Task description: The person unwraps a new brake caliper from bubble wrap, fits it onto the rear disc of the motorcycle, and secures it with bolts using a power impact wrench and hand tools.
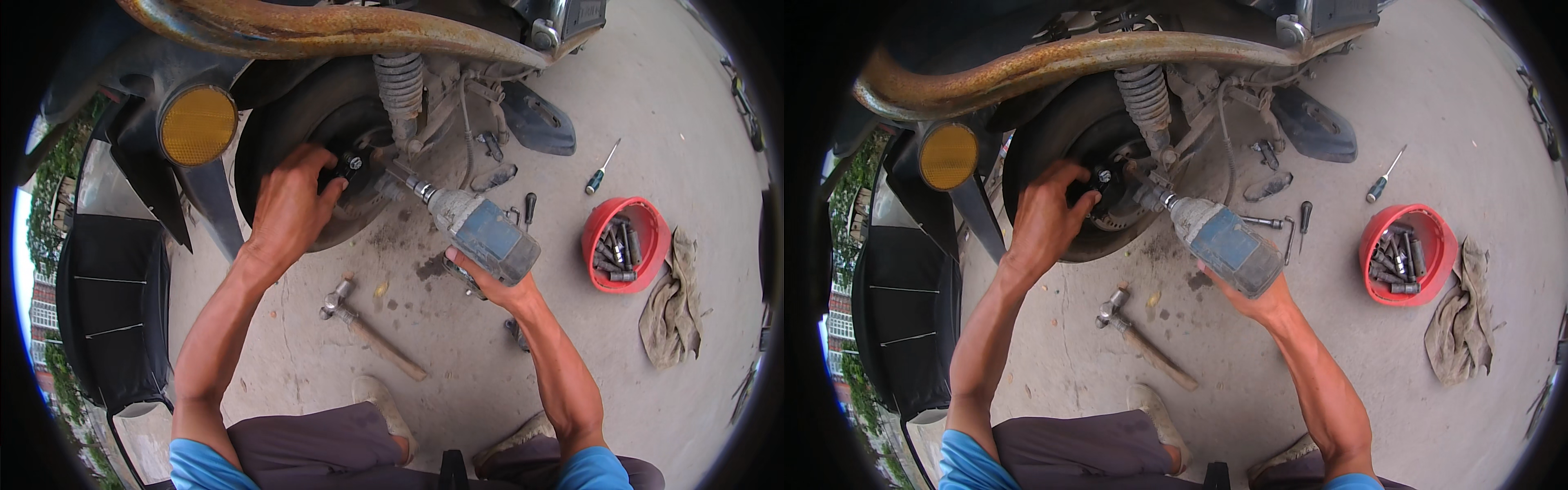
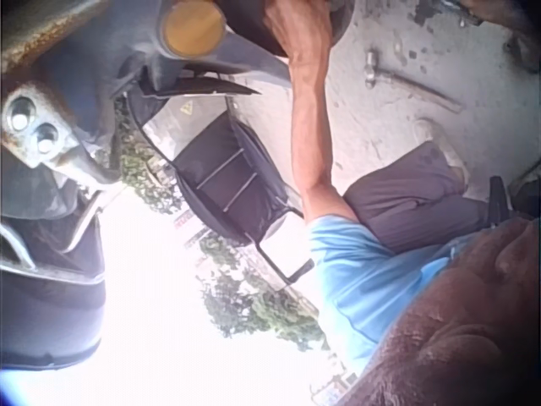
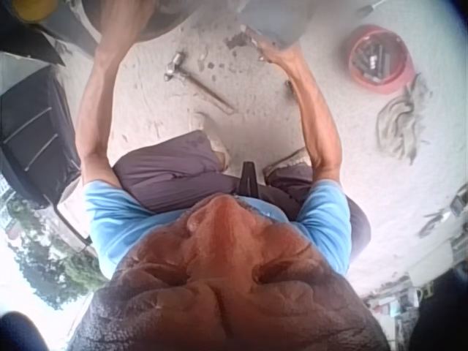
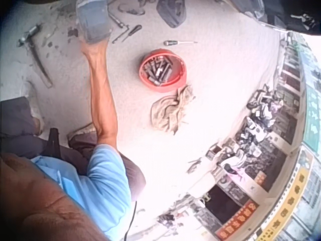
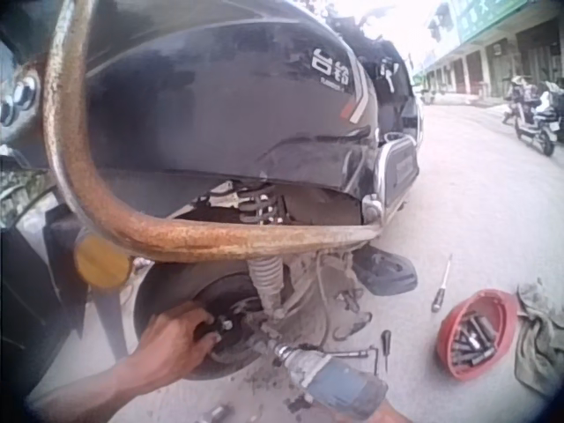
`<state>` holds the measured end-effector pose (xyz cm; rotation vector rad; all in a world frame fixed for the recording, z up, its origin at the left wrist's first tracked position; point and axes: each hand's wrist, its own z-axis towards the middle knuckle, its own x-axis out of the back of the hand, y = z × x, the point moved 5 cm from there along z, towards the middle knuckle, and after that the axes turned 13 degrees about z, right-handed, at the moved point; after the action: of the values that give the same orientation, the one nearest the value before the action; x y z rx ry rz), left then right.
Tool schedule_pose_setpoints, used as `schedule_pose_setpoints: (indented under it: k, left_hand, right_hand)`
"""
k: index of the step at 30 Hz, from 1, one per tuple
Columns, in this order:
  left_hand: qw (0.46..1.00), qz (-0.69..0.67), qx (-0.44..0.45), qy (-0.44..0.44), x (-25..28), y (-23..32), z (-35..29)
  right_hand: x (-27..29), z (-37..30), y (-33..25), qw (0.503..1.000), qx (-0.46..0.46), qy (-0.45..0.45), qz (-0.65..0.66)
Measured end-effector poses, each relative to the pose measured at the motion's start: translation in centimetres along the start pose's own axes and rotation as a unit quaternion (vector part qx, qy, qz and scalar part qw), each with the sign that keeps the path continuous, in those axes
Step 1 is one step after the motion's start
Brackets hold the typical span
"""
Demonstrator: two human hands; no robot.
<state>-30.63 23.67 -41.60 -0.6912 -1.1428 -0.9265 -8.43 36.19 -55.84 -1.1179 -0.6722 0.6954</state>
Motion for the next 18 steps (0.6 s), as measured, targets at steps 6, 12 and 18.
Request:
schedule_pose_setpoints:
  k: [6,12,18]
  left_hand:
    - [1.0,0.02,0.009,-0.003,0.1,0.3,-0.1]
    - [0.999,0.013,0.027,-0.018,0.4,0.4,-0.2]
    - [0.999,0.018,0.038,-0.031,0.5,0.8,-0.3]
  right_hand:
    - [-0.9,-0.7,1.1,0.99,-0.078,0.037,0.113]
    - [-0.9,-0.4,1.6,0.995,-0.041,0.033,0.09]
    - [-0.8,-0.5,1.3,0.995,-0.039,0.029,0.089]
